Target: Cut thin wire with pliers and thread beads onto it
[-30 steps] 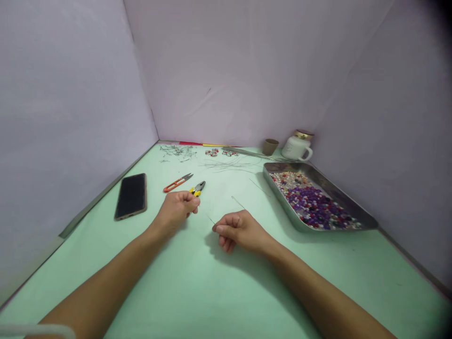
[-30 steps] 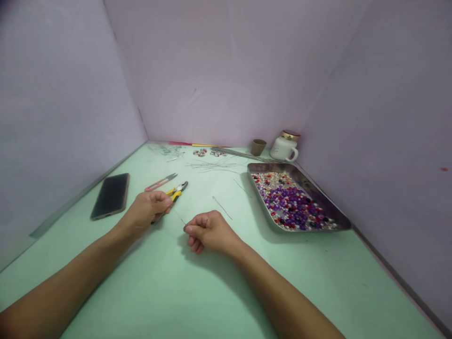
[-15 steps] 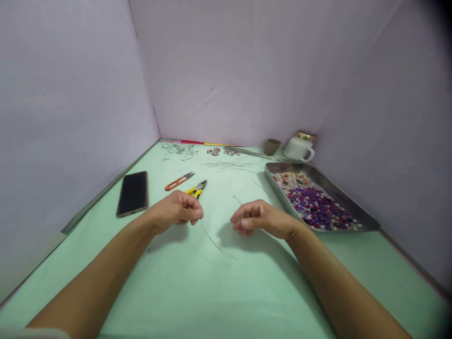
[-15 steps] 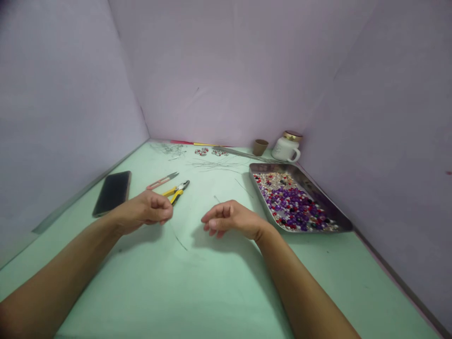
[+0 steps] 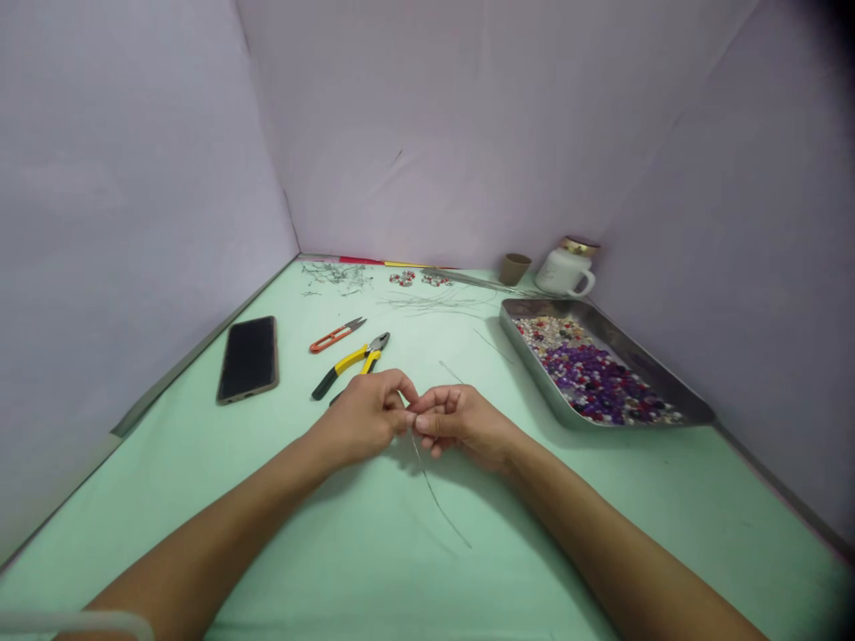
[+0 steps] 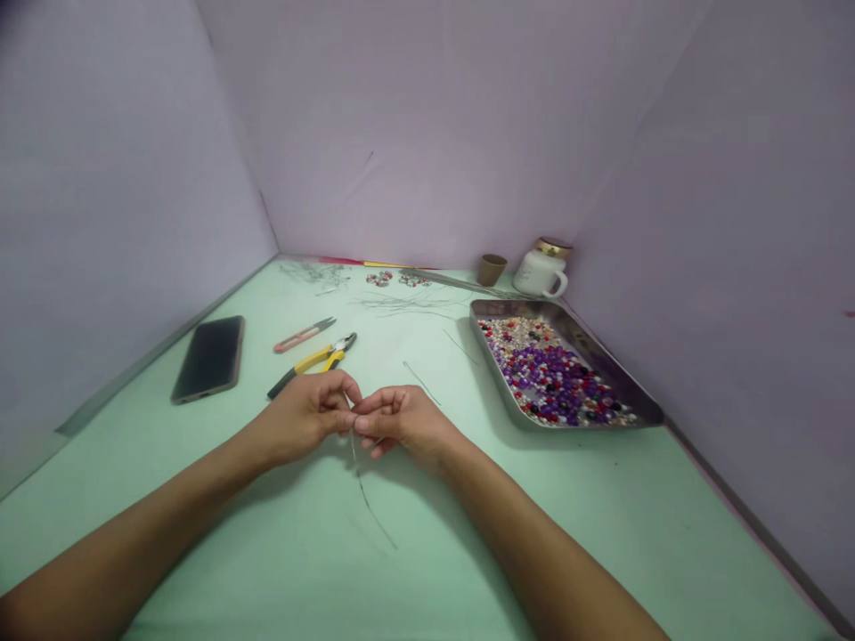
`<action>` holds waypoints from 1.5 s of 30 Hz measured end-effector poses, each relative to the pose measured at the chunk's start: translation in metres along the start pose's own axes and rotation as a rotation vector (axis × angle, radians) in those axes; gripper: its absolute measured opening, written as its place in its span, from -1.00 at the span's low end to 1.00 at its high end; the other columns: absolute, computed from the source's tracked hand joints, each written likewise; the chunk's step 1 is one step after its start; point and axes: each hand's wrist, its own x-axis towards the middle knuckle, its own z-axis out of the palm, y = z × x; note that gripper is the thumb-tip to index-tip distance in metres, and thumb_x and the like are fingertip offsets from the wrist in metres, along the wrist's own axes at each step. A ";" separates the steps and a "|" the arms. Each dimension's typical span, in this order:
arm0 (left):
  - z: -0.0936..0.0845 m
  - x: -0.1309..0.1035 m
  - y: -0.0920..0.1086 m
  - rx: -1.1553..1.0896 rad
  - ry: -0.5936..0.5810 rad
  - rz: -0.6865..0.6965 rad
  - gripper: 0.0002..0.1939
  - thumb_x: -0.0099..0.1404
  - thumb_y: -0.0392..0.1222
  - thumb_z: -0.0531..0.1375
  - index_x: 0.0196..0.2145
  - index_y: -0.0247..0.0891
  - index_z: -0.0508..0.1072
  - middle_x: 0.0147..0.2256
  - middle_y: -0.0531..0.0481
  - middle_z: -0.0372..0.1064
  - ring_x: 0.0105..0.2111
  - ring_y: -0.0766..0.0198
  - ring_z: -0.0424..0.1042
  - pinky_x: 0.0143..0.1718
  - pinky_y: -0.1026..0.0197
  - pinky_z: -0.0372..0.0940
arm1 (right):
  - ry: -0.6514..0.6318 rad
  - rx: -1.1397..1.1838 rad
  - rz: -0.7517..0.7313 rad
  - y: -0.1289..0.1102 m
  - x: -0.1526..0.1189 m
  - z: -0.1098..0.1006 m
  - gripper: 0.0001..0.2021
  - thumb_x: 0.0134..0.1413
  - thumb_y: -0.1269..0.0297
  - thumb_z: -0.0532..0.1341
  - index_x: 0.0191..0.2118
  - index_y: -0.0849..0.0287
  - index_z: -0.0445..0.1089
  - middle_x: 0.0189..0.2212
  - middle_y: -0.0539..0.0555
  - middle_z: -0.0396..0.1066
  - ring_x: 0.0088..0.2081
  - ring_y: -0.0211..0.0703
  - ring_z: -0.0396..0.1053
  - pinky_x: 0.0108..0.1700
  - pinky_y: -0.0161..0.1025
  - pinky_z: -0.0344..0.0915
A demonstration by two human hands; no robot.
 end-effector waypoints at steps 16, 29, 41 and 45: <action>0.000 -0.001 0.004 0.275 0.356 0.288 -0.82 0.14 -0.36 -0.03 -0.39 -0.26 0.35 -0.49 0.04 0.31 -0.46 0.35 0.28 -0.39 0.31 0.17 | 0.244 0.011 -0.104 -0.005 0.003 -0.001 -0.75 -0.38 0.28 0.35 -0.53 0.24 0.29 -0.63 -0.06 0.31 -0.57 -0.34 0.29 -0.49 -0.34 0.29; -0.002 -0.012 0.002 0.705 -0.101 -0.053 -0.84 -0.04 -0.17 0.13 -0.70 -0.23 0.35 -0.66 -0.01 0.28 -0.63 0.29 0.15 -0.59 0.26 -0.10 | 0.386 -0.480 -0.076 -0.011 0.002 -0.009 -0.97 -0.20 0.39 0.19 -0.51 0.22 0.33 -0.70 -0.06 0.23 -0.65 -0.36 0.19 -0.71 -0.45 0.06; 0.003 -0.011 0.002 0.737 0.179 0.200 -0.82 0.13 -0.26 0.01 -0.54 -0.25 0.37 -0.53 0.02 0.34 -0.52 0.31 0.28 -0.50 0.28 0.06 | 0.132 -0.304 0.073 -0.013 -0.005 -0.004 -0.72 -0.23 0.12 0.26 -0.47 0.28 0.41 -0.52 0.07 0.39 -0.59 -0.35 0.26 -0.65 -0.43 0.17; 0.000 -0.008 -0.002 0.749 0.258 0.293 -0.81 0.16 -0.19 0.01 -0.33 -0.22 0.39 -0.35 -0.01 0.37 -0.41 0.28 0.34 -0.43 0.27 0.15 | 0.288 -0.249 -0.006 -0.010 -0.001 -0.004 -0.82 -0.28 0.24 0.27 -0.58 0.27 0.37 -0.67 -0.02 0.32 -0.67 -0.39 0.19 -0.66 -0.43 0.14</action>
